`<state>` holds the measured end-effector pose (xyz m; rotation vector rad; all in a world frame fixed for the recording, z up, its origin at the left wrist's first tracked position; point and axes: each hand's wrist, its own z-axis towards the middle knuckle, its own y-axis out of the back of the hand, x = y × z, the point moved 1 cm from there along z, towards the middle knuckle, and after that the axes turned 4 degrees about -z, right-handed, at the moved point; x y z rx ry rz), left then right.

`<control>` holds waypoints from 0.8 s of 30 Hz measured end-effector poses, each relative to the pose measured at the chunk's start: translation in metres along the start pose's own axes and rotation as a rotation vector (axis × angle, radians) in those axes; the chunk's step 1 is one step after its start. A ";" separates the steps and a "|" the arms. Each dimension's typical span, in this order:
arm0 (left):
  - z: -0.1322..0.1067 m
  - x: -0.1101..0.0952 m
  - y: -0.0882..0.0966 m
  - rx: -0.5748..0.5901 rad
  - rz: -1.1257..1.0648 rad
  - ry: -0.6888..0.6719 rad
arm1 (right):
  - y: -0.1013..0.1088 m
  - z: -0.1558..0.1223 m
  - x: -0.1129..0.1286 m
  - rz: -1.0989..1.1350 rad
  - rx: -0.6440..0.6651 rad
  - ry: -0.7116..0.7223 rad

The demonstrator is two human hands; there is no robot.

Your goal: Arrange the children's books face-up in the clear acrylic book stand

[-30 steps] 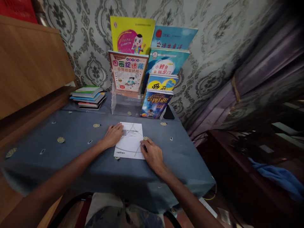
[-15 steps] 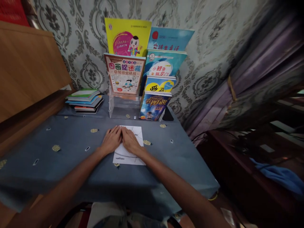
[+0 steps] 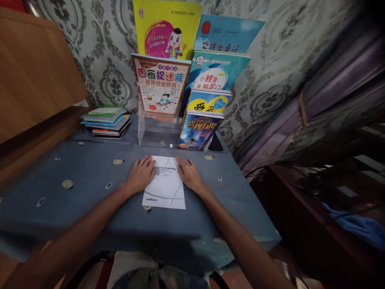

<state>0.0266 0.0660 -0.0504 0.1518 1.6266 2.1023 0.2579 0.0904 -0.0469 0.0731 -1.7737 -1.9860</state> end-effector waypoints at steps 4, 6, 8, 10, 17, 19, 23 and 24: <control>0.005 0.011 0.000 0.072 -0.019 -0.027 | 0.000 -0.001 0.006 0.002 0.004 -0.013; 0.007 0.016 0.002 0.121 -0.033 -0.039 | 0.000 -0.001 0.009 -0.007 0.000 -0.027; 0.006 0.020 0.006 0.166 -0.053 -0.053 | -0.001 -0.002 0.012 -0.021 -0.007 -0.036; -0.001 0.020 0.011 0.203 -0.076 -0.078 | -0.003 -0.003 0.012 -0.030 -0.014 -0.044; -0.068 0.004 0.037 0.236 -0.202 -0.255 | -0.007 -0.003 0.010 -0.044 -0.035 -0.037; -0.087 -0.002 0.043 0.241 -0.232 -0.295 | -0.007 -0.003 0.010 -0.047 -0.035 -0.029; -0.098 -0.007 0.048 0.256 -0.249 -0.305 | -0.007 -0.003 0.011 -0.044 -0.039 -0.023; -0.093 -0.007 0.046 0.261 -0.245 -0.296 | -0.007 -0.003 0.011 -0.040 -0.039 -0.023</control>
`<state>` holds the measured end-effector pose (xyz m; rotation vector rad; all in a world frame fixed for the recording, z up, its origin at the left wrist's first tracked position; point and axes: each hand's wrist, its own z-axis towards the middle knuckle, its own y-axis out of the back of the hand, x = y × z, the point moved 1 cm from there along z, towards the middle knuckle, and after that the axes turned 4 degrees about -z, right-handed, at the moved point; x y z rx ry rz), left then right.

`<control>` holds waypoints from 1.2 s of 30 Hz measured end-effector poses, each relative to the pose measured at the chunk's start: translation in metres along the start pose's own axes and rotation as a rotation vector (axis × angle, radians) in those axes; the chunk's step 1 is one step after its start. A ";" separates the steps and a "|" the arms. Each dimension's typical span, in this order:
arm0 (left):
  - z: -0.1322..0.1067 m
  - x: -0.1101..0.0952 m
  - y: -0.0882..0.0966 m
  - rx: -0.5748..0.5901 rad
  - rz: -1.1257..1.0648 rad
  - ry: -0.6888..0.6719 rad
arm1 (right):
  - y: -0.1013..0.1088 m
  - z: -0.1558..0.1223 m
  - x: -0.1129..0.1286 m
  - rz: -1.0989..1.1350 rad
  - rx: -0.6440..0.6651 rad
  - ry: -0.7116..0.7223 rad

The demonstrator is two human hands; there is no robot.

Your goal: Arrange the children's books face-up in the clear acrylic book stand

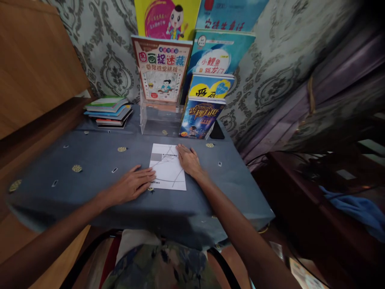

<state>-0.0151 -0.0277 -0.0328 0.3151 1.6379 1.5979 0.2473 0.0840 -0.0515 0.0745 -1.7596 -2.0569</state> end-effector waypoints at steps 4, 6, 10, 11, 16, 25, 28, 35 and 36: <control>0.044 0.018 -0.001 0.021 0.024 0.072 | 0.002 0.001 -0.001 0.010 0.017 0.005; 0.075 0.028 -0.001 0.013 0.050 0.116 | 0.004 0.001 -0.002 0.018 0.031 0.005; 0.126 0.041 -0.001 0.005 0.110 0.162 | 0.007 0.001 -0.002 0.033 0.047 -0.014; 0.131 0.040 -0.001 -0.002 0.119 0.162 | 0.008 0.001 -0.002 0.036 0.048 -0.017; 0.111 0.019 -0.007 0.000 0.088 0.034 | 0.005 0.001 -0.003 0.057 0.029 -0.018; 0.095 -0.016 -0.011 0.099 0.032 -0.076 | 0.003 0.006 -0.009 0.086 0.051 -0.041; 0.118 -0.020 -0.012 0.140 0.049 -0.057 | 0.005 0.008 -0.012 0.101 0.081 -0.047; 0.089 -0.058 -0.024 0.229 -0.015 -0.255 | 0.005 0.008 -0.012 0.105 0.076 -0.036; 0.081 -0.062 -0.026 0.234 -0.025 -0.275 | 0.005 0.007 -0.012 0.103 0.074 -0.036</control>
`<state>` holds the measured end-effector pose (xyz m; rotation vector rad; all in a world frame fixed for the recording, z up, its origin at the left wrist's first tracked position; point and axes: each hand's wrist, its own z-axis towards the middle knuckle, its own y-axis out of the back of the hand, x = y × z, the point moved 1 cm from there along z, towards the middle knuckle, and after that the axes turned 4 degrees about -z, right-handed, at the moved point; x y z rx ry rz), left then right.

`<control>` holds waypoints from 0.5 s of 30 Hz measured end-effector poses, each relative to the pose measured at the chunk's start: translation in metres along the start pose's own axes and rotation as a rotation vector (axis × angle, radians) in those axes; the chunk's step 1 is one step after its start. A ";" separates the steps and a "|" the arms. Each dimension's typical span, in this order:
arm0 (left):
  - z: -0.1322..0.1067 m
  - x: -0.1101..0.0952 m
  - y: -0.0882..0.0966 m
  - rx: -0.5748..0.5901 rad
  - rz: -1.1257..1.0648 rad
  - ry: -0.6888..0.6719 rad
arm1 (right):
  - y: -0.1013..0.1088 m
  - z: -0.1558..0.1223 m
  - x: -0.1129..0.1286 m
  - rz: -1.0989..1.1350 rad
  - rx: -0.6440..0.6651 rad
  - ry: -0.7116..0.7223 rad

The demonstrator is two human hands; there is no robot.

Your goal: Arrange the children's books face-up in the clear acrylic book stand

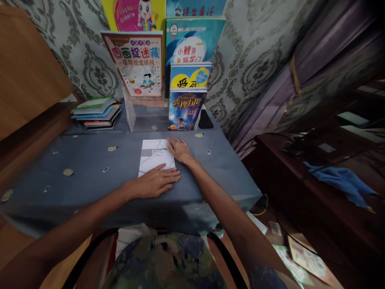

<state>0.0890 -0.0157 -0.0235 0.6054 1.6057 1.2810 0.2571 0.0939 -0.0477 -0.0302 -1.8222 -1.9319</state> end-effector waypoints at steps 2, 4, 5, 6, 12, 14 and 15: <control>-0.011 -0.010 -0.005 0.005 -0.005 -0.024 | 0.000 -0.002 0.001 -0.006 0.001 0.013; -0.020 -0.017 -0.007 0.020 0.003 -0.028 | 0.001 -0.003 0.001 -0.014 0.004 0.031; -0.024 -0.020 -0.007 0.031 0.012 -0.024 | 0.001 -0.003 0.001 -0.017 0.009 0.038; -0.029 -0.021 -0.007 0.041 0.022 -0.014 | 0.001 -0.003 0.001 -0.019 0.013 0.041; -0.073 -0.021 -0.006 -0.004 0.064 0.115 | 0.000 -0.002 0.001 -0.014 0.028 0.039; -0.091 -0.017 -0.008 -0.071 0.073 0.152 | -0.002 -0.002 0.001 -0.013 0.025 0.030; -0.098 -0.015 -0.009 -0.110 0.075 0.171 | -0.002 -0.002 0.000 -0.015 0.021 0.028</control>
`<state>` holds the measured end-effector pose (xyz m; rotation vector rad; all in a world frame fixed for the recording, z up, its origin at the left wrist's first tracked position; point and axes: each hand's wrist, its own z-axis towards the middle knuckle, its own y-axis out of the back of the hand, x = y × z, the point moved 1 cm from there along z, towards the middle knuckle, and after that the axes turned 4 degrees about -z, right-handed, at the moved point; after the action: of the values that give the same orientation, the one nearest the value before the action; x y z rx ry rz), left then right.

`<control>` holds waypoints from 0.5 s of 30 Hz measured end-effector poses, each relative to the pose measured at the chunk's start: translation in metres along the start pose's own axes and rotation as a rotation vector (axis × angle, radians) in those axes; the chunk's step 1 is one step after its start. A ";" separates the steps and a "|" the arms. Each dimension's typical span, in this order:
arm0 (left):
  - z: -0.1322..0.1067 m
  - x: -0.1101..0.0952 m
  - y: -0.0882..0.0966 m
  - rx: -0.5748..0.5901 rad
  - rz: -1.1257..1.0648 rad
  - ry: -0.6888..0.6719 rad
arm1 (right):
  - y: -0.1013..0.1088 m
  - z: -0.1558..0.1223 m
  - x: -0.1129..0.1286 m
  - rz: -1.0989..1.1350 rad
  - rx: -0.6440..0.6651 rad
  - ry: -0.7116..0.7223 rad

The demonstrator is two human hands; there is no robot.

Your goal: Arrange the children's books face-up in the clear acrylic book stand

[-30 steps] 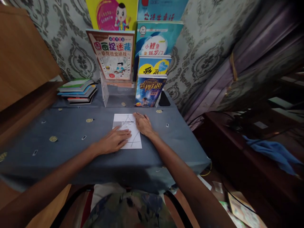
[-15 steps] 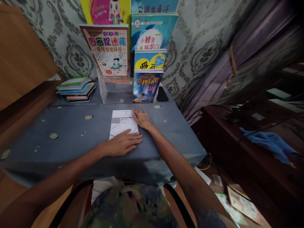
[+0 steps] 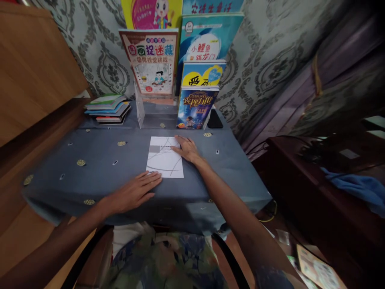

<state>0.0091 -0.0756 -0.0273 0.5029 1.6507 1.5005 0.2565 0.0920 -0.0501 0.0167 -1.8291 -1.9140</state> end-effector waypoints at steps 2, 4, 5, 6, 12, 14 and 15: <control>-0.012 0.006 -0.002 -0.082 -0.004 0.045 | 0.001 0.000 -0.001 -0.004 -0.010 0.006; -0.018 0.010 -0.004 -0.154 -0.011 0.075 | 0.004 -0.001 0.000 -0.007 -0.030 0.012; -0.020 0.011 -0.005 -0.184 -0.012 0.080 | 0.005 -0.003 0.002 -0.010 -0.050 0.013; -0.020 0.011 -0.007 -0.211 -0.012 0.080 | 0.007 -0.004 0.007 -0.016 -0.078 0.014; -0.017 0.009 -0.011 -0.323 0.007 0.043 | -0.011 -0.040 0.094 0.140 -0.105 0.296; -0.016 0.008 -0.010 -0.326 -0.012 0.046 | -0.024 -0.055 0.126 0.230 -0.023 0.388; -0.016 0.008 -0.009 -0.322 -0.026 0.050 | -0.028 -0.060 0.135 0.242 0.002 0.393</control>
<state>-0.0061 -0.0816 -0.0394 0.2681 1.4089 1.7306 0.1480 -0.0123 -0.0398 0.1543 -1.4967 -1.6089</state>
